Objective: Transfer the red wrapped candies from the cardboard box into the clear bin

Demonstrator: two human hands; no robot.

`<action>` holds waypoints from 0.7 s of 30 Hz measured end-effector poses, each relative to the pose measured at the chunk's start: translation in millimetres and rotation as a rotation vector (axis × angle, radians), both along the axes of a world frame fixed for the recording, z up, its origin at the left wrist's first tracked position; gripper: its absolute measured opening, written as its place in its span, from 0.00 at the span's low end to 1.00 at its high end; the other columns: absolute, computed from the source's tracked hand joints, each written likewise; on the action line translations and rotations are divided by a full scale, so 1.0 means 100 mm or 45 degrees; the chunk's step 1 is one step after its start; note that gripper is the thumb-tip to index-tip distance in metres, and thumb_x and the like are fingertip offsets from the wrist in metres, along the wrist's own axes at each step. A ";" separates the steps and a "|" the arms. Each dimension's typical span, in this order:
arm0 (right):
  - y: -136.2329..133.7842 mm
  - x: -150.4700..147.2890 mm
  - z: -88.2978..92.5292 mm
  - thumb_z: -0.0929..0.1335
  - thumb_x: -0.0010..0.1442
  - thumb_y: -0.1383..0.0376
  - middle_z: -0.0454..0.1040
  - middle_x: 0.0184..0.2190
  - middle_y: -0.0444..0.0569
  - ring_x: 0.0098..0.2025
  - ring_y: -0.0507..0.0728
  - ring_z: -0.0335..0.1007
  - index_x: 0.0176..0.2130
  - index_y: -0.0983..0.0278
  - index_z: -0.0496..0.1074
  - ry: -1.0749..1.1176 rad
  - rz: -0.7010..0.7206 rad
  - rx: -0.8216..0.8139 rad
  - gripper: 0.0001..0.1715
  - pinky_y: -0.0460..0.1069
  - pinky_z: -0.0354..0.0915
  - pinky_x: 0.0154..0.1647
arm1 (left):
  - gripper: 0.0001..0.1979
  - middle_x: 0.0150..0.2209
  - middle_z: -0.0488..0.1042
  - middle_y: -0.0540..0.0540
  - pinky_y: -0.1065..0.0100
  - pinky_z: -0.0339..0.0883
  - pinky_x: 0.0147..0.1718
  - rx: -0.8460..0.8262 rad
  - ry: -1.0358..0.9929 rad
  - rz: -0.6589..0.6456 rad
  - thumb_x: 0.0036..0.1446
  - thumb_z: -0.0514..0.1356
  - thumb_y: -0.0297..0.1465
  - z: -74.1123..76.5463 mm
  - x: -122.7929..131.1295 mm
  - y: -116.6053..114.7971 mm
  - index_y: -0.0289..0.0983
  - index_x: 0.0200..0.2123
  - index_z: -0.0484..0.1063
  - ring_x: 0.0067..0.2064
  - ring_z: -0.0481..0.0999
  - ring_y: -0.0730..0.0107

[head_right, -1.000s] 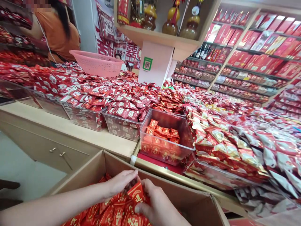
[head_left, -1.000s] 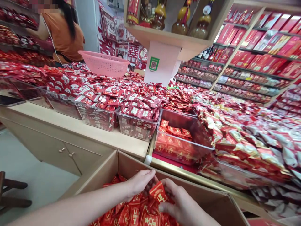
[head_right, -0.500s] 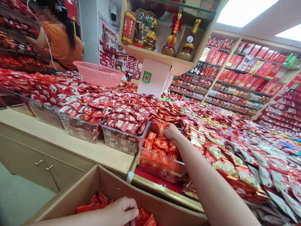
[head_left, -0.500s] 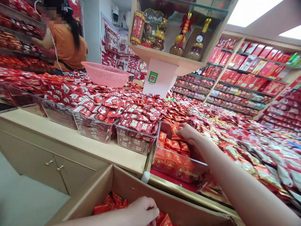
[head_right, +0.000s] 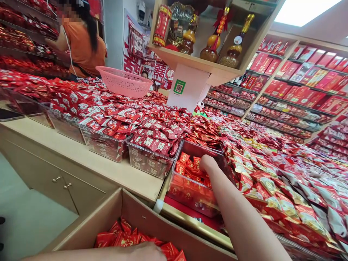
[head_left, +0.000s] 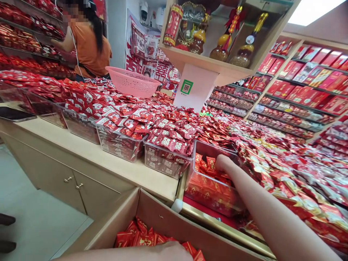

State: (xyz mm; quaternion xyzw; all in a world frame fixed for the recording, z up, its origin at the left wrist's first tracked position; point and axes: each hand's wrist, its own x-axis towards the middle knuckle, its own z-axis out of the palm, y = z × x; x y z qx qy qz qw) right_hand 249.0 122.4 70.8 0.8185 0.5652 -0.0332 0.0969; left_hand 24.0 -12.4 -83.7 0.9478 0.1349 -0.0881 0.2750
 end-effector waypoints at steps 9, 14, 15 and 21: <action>-0.04 -0.04 0.07 0.62 0.47 0.73 0.73 0.35 0.63 0.38 0.61 0.69 0.37 0.74 0.71 -0.103 0.012 0.049 0.16 0.48 0.64 0.31 | 0.05 0.19 0.69 0.52 0.73 0.56 0.20 -0.053 -0.079 0.020 0.41 0.54 0.26 -0.02 -0.08 0.01 0.40 0.20 0.68 0.23 0.67 0.72; -0.15 -0.16 0.26 0.63 0.45 0.72 0.73 0.35 0.61 0.38 0.61 0.69 0.37 0.71 0.72 -0.111 0.122 0.033 0.17 0.49 0.63 0.32 | 0.05 0.21 0.70 0.52 0.72 0.58 0.25 -0.171 -0.078 0.117 0.41 0.55 0.27 -0.13 -0.15 0.03 0.41 0.22 0.70 0.26 0.68 0.70; -0.19 -0.20 0.29 0.64 0.44 0.72 0.74 0.32 0.59 0.36 0.60 0.70 0.33 0.70 0.73 -0.096 0.154 -0.008 0.14 0.48 0.63 0.31 | 0.05 0.21 0.70 0.52 0.71 0.58 0.25 -0.181 -0.078 0.119 0.41 0.55 0.27 -0.15 -0.16 0.03 0.42 0.22 0.70 0.26 0.68 0.69; -0.41 -0.37 0.22 0.68 0.38 0.69 0.74 0.23 0.55 0.31 0.60 0.71 0.22 0.68 0.73 0.012 0.291 -0.197 0.05 0.48 0.63 0.29 | 0.06 0.22 0.71 0.52 0.72 0.58 0.24 -0.180 -0.080 0.081 0.41 0.55 0.28 -0.15 -0.21 0.01 0.42 0.24 0.71 0.25 0.68 0.70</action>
